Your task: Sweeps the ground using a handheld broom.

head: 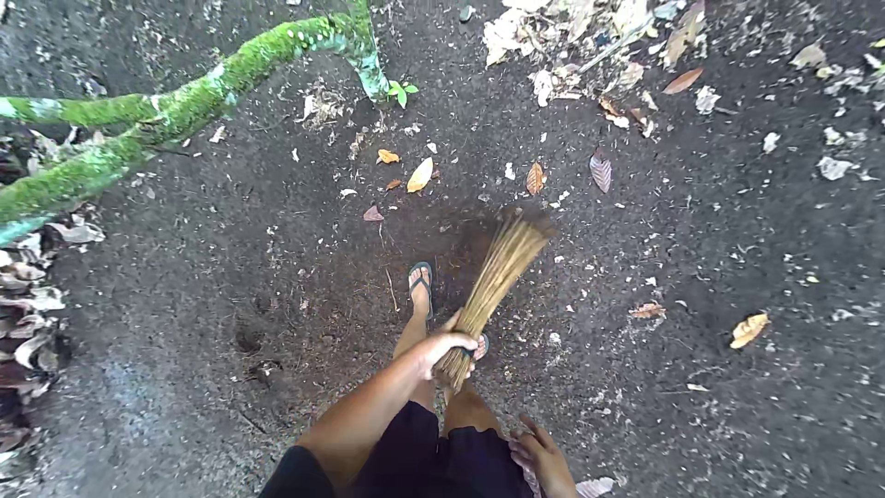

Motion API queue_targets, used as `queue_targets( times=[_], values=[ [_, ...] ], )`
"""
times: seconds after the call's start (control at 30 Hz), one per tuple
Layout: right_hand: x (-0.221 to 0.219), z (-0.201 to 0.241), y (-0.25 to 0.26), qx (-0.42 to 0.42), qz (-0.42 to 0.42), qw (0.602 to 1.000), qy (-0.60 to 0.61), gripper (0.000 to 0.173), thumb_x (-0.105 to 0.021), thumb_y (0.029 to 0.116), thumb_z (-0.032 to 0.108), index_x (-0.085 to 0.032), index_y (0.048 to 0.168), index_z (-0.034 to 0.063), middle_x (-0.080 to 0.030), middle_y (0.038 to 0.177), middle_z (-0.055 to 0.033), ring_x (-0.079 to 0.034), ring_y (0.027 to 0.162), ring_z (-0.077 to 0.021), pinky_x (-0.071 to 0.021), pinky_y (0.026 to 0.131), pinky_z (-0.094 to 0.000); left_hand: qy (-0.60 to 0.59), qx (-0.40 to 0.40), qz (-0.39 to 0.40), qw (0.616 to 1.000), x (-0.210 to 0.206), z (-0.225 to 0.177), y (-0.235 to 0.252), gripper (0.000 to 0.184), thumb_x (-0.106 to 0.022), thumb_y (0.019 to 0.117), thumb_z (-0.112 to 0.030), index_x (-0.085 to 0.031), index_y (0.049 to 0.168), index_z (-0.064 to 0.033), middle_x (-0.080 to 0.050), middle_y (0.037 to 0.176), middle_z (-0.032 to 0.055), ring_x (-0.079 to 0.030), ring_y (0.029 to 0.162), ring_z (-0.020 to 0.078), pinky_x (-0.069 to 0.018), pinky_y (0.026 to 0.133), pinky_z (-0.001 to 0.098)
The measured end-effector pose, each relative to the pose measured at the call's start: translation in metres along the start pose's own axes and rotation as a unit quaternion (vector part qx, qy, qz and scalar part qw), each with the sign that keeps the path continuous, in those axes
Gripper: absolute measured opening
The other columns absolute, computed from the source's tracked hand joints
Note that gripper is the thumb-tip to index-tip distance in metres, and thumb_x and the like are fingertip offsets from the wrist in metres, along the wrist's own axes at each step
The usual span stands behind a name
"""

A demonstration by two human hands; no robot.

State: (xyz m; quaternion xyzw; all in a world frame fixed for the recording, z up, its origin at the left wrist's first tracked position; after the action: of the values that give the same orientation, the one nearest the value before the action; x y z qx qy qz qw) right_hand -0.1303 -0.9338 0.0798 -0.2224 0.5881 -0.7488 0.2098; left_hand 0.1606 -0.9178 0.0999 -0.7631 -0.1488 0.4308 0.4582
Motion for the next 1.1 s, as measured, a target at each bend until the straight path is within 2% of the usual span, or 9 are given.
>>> queue_targets(
  times=[0.27, 0.37, 0.43, 0.53, 0.63, 0.77, 0.83, 0.93, 1.1],
  values=[
    [-0.067, 0.063, -0.006, 0.008, 0.013, 1.0, -0.017, 0.048, -0.052, 0.1036, 0.01, -0.043, 0.15, 0.002, -0.064, 0.12, -0.0235, -0.069, 0.092, -0.0259, -0.0585, 0.081, -0.0409, -0.003, -0.031, -0.178, 0.984, 0.09, 0.001, -0.161, 0.116, -0.077, 0.0775, -0.01, -0.001, 0.164, -0.028, -0.066, 0.11, 0.0167, -0.071, 0.079, 0.027, -0.0628, 0.071, 0.0437],
    [-0.088, 0.077, -0.008, 0.002, 0.018, 1.0, -0.021, 0.046, -0.054, 0.1037, 0.009, -0.045, 0.149, 0.0019, -0.064, 0.119, -0.0236, -0.068, 0.092, -0.0261, -0.058, 0.08, -0.0412, -0.143, -0.047, -0.299, 0.942, 0.153, 0.009, -0.191, 0.075, -0.064, 0.0909, -0.011, -0.026, 0.155, -0.0208, -0.067, 0.114, 0.0204, -0.071, 0.095, 0.0367, -0.0611, 0.079, 0.0528],
    [-0.096, 0.082, -0.007, 0.001, 0.018, 1.0, -0.014, 0.046, -0.054, 0.1035, 0.009, -0.046, 0.148, 0.0022, -0.065, 0.119, -0.0227, -0.069, 0.092, -0.0262, -0.0585, 0.08, -0.0411, -0.187, -0.072, -0.362, 0.911, 0.208, 0.007, -0.187, 0.033, -0.051, 0.0995, -0.019, -0.048, 0.131, -0.0081, -0.069, 0.095, 0.0156, -0.07, 0.078, 0.0274, -0.0607, 0.066, 0.0426],
    [-0.101, 0.088, -0.009, 0.005, 0.012, 1.0, 0.0, 0.047, -0.055, 0.1032, 0.01, -0.046, 0.149, 0.0039, -0.065, 0.119, -0.0221, -0.069, 0.092, -0.0265, -0.0589, 0.08, -0.0411, -0.285, -0.134, -0.415, 0.854, 0.271, -0.028, -0.158, 0.022, -0.044, 0.1036, -0.027, -0.054, 0.108, -0.008, -0.066, 0.081, 0.0089, -0.067, 0.065, 0.0188, -0.0584, 0.056, 0.033],
    [-0.102, 0.084, -0.015, -0.012, 0.0, 1.0, 0.005, 0.049, -0.056, 0.1029, 0.01, -0.044, 0.151, 0.0052, -0.064, 0.119, -0.0221, -0.068, 0.092, -0.0256, -0.058, 0.079, -0.0406, -0.36, -0.144, -0.361, 0.848, 0.251, -0.076, -0.099, 0.021, -0.049, 0.1018, -0.028, -0.054, 0.109, -0.0087, -0.066, 0.087, 0.0088, -0.068, 0.071, 0.0189, -0.0596, 0.06, 0.033],
    [-0.109, 0.086, -0.02, -0.029, -0.007, 1.0, 0.001, 0.051, -0.055, 0.1029, 0.012, -0.042, 0.152, 0.0059, -0.064, 0.12, -0.022, -0.068, 0.094, -0.0252, -0.0574, 0.081, -0.0399, -0.245, -0.008, -0.18, 0.953, 0.139, -0.102, -0.037, 0.021, -0.046, 0.1052, -0.023, -0.055, 0.11, -0.005, -0.064, 0.086, 0.0106, -0.065, 0.068, 0.0204, -0.0583, 0.06, 0.0344],
    [-0.116, 0.092, -0.018, -0.028, -0.014, 1.0, 0.002, 0.049, -0.055, 0.1033, 0.011, -0.043, 0.15, 0.0048, -0.065, 0.12, -0.0215, -0.068, 0.093, -0.0244, -0.0575, 0.08, -0.0396, -0.176, 0.011, -0.114, 0.978, 0.111, -0.104, -0.053, 0.026, -0.048, 0.1031, -0.017, -0.048, 0.128, -0.0102, -0.064, 0.09, 0.0119, -0.066, 0.07, 0.0209, -0.0583, 0.062, 0.0346],
    [-0.128, 0.112, -0.015, -0.015, -0.01, 1.0, 0.004, 0.047, -0.055, 0.1035, 0.011, -0.045, 0.149, 0.0044, -0.066, 0.118, -0.0197, -0.069, 0.092, -0.0234, -0.0582, 0.08, -0.0396, -0.056, -0.009, -0.06, 0.997, 0.112, -0.109, -0.101, 0.088, -0.061, 0.0915, -0.011, -0.012, 0.162, -0.0294, -0.064, 0.097, 0.0134, -0.067, 0.071, 0.0234, -0.0598, 0.062, 0.0378],
    [-0.14, 0.136, -0.017, 0.003, -0.008, 1.0, 0.014, 0.048, -0.054, 0.1027, 0.01, -0.044, 0.15, 0.0033, -0.064, 0.12, -0.0227, -0.069, 0.096, -0.0277, -0.0584, 0.083, -0.0428, -0.042, -0.047, -0.112, 0.992, 0.127, -0.115, -0.17, 0.111, -0.07, 0.084, -0.013, 0.004, 0.163, -0.0339, -0.066, 0.1, 0.0146, -0.07, 0.073, 0.0267, -0.062, 0.061, 0.0413]
  ],
)
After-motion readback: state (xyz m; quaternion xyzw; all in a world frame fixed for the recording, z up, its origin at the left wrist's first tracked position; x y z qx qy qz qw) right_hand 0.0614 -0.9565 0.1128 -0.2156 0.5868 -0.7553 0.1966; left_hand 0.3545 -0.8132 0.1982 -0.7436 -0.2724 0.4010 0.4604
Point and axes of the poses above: each hand's wrist, its own y-axis towards the middle knuckle, its own x-axis out of the back of the hand, z = x × y, the point moved 6 cm from there along y, towards the middle knuckle
